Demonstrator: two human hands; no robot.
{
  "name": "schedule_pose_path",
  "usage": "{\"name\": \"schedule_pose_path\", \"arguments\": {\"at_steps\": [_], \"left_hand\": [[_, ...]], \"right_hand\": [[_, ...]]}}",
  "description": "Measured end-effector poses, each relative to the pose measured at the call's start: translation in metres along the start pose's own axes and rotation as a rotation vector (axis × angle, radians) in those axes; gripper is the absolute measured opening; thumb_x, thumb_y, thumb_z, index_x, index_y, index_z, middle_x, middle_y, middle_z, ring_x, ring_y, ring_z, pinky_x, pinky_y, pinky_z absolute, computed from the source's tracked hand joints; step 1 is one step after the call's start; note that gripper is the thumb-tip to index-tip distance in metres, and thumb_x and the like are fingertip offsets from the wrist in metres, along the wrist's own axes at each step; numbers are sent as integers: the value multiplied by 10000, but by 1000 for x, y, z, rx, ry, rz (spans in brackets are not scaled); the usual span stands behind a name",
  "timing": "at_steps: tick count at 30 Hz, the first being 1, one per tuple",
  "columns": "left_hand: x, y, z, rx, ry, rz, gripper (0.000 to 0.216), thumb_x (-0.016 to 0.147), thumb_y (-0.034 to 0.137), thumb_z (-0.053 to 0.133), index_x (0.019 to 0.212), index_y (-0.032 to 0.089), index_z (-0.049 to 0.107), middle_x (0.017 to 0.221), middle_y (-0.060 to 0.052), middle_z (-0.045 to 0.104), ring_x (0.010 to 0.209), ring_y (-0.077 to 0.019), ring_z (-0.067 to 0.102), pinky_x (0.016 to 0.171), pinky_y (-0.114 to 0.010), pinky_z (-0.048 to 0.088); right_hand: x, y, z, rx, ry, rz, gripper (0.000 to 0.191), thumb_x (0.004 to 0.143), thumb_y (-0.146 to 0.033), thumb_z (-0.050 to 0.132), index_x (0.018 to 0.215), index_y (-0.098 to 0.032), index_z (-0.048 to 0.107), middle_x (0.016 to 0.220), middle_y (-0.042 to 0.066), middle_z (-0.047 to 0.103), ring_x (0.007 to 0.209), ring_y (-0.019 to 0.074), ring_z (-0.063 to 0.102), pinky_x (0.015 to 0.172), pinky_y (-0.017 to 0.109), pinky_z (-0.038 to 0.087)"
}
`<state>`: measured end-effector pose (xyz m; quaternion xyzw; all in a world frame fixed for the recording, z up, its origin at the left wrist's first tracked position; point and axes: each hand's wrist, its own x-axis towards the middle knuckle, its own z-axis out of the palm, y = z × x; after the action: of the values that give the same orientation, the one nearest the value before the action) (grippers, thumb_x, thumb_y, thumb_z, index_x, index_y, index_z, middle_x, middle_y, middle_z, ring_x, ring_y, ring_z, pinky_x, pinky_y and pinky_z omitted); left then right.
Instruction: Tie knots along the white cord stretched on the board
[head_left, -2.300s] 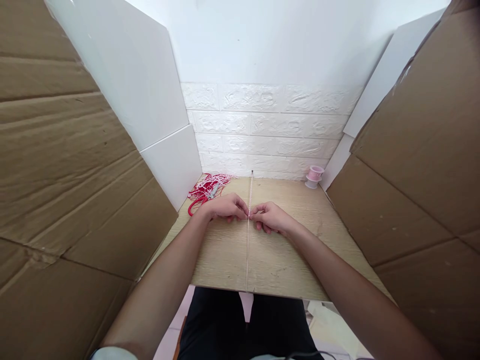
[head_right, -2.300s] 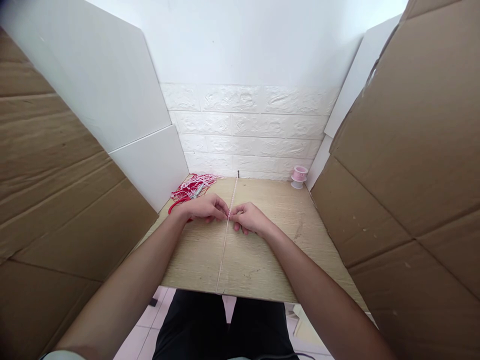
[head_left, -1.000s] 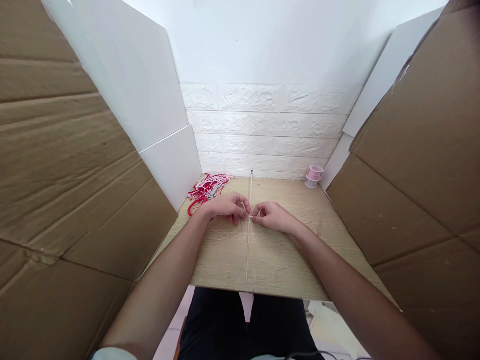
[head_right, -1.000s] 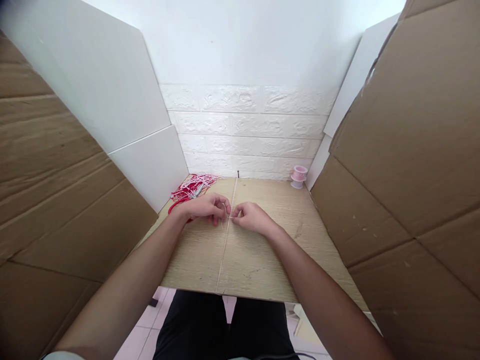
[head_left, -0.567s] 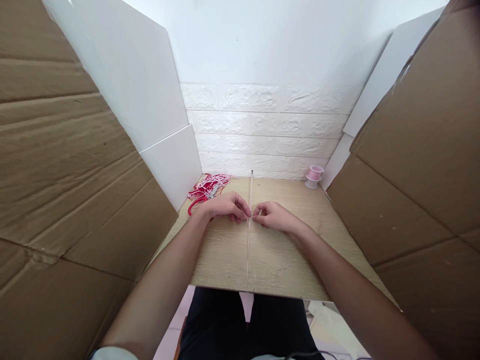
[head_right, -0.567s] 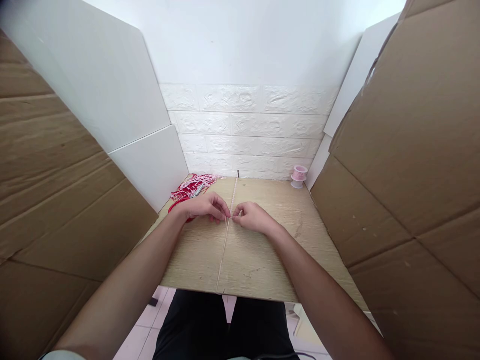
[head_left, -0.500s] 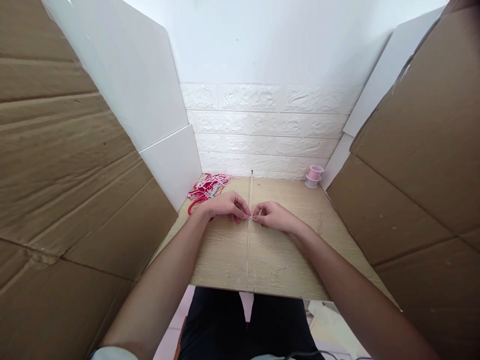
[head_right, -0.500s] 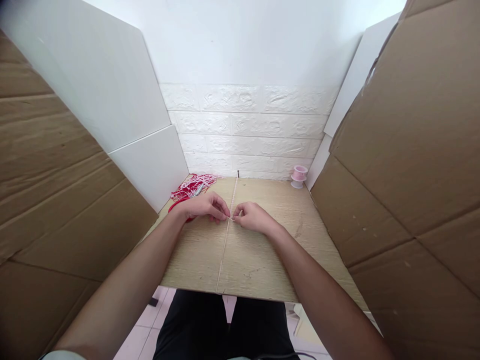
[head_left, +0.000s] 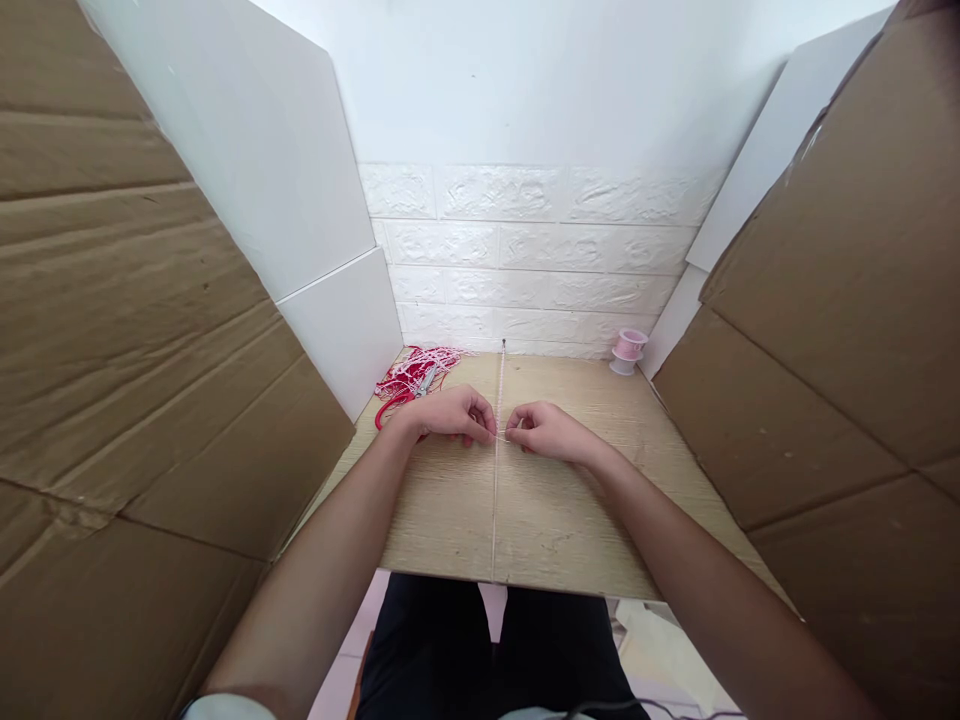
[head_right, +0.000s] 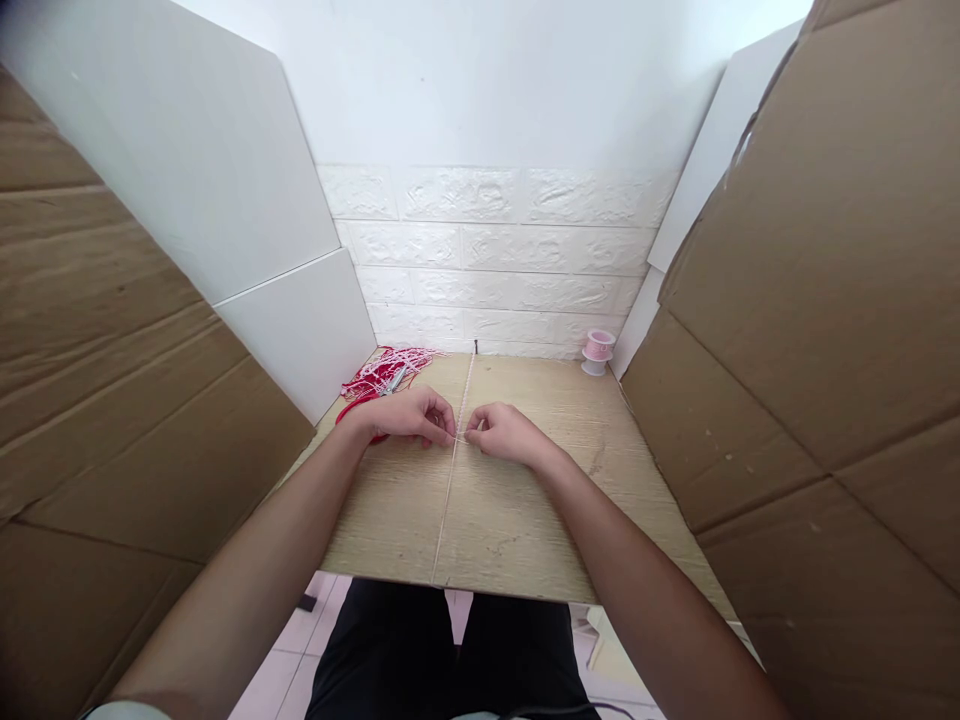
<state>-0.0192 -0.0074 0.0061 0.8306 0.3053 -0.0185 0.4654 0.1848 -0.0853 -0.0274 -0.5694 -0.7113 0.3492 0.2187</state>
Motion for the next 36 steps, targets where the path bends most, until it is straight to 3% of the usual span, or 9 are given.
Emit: {"name": "schedule_pose_path", "arguments": {"at_steps": [17, 27, 32, 36], "left_hand": [[0, 10, 8, 36, 51, -25, 328, 663, 429, 705, 804, 138, 654, 750, -23, 634, 588, -95, 548, 521, -196, 403], [1, 10, 7, 40, 58, -2, 333, 657, 427, 723, 789, 130, 650, 678, 1, 591, 562, -69, 465, 505, -192, 329], [0, 10, 7, 22, 66, -4, 329, 660, 431, 730, 779, 137, 643, 669, 9, 578, 569, -63, 451, 517, -191, 330], [-1, 13, 7, 17, 67, -5, 334, 665, 441, 728, 777, 138, 645, 676, 5, 584, 576, -67, 451, 515, -193, 336]], "right_hand": [[4, 2, 4, 169, -43, 37, 227, 800, -328, 553, 795, -116, 634, 617, 7, 541, 478, 71, 402, 420, 197, 279], [2, 1, 0, 180, -43, 71, 233, 770, -320, 618, 835, -114, 704, 620, 5, 557, 437, 59, 383, 384, 197, 268], [2, 2, 1, 305, -92, 140, 232, 798, -335, 596, 761, -110, 640, 629, 17, 589, 379, 64, 393, 346, 210, 243], [2, 4, 1, 365, -156, 156, 233, 808, -337, 609, 844, -114, 667, 655, 20, 606, 377, 61, 404, 333, 209, 196]]}}
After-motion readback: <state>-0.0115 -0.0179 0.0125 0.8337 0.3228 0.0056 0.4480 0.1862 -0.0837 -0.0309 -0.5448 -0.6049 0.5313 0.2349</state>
